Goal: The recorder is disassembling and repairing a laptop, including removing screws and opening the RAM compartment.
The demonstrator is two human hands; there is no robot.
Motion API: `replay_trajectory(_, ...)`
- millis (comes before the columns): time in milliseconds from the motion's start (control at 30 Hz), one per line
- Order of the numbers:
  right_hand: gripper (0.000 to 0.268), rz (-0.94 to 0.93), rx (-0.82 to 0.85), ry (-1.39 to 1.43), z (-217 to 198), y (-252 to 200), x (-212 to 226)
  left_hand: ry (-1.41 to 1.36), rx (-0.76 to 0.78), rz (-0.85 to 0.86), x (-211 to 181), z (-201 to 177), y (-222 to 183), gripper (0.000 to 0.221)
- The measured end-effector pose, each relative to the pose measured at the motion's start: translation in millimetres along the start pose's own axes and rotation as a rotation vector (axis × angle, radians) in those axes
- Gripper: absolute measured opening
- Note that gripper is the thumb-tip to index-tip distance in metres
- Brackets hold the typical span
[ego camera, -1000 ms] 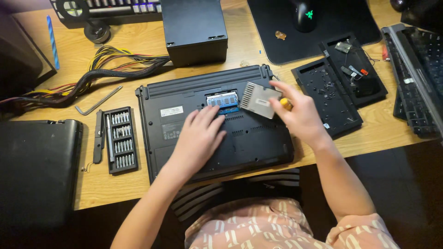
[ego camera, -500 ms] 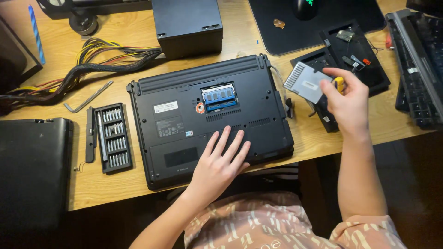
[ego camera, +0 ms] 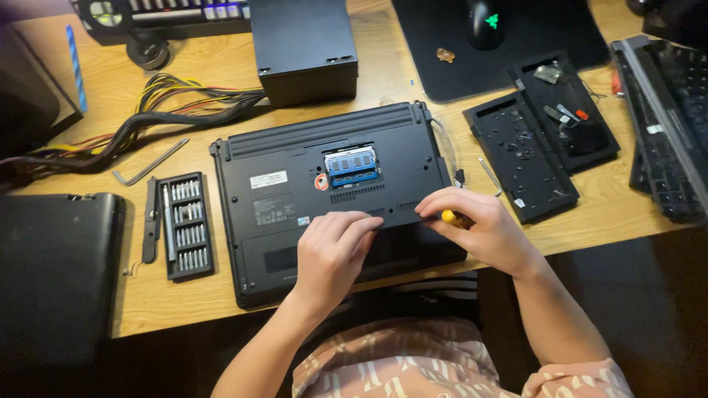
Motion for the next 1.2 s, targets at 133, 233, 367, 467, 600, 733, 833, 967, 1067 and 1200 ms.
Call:
replay_trajectory(133, 0.024, -0.165, 0.017, -0.109, 5, 5, 17, 0.107, -0.066, 0.115, -6, -15, -1, 0.023)
replay_trajectory(233, 0.033, -0.149, 0.074, -0.209, 14, 4, 15, 0.065, -0.008, 0.130, -2, -6, -12, 0.028)
replay_trajectory(367, 0.043, -0.141, 0.166, -0.300, 29, 4, 14, 0.045, 0.040, 0.149, 0, 6, -22, 0.029)
replay_trajectory(467, 0.047, -0.129, 0.194, -0.381, 31, 4, 14, 0.091, 0.068, 0.171, -1, 9, -25, 0.030)
replay_trajectory(600, 0.046, -0.114, 0.196, -0.478, 28, 4, 12, 0.167, 0.131, 0.076, 11, -2, -25, 0.045)
replay_trajectory(733, 0.047, -0.038, 0.129, -0.559, 15, 3, 0, 0.346, 0.137, -0.129, 61, -38, -38, 0.063)
replay_trajectory(833, 0.049, -0.025, 0.102, -0.582, 11, 3, -6, 0.366, 0.143, -0.207, 77, -59, -52, 0.063)
replay_trajectory(967, 0.048, -0.048, 0.095, -0.582, 15, 11, -2, 0.426, 0.122, -0.194, 70, -53, -60, 0.062)
replay_trajectory(1067, 0.049, -0.066, 0.085, -0.562, 15, 21, -3, 0.467, 0.148, -0.186, 57, -46, -62, 0.058)
replay_trajectory(1200, 0.058, -0.039, 0.091, -0.479, 13, 28, -2, 0.347, 0.171, -0.105, 33, -31, -60, 0.054)
Point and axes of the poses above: each hand's wrist, its own y-axis towards the middle knuckle, its own z-axis out of the palm, x = y × z, the point moved 8 cm from there along y, towards the middle knuckle, and after that the axes turned 2 degrees about -z, right-handed, at the moved point
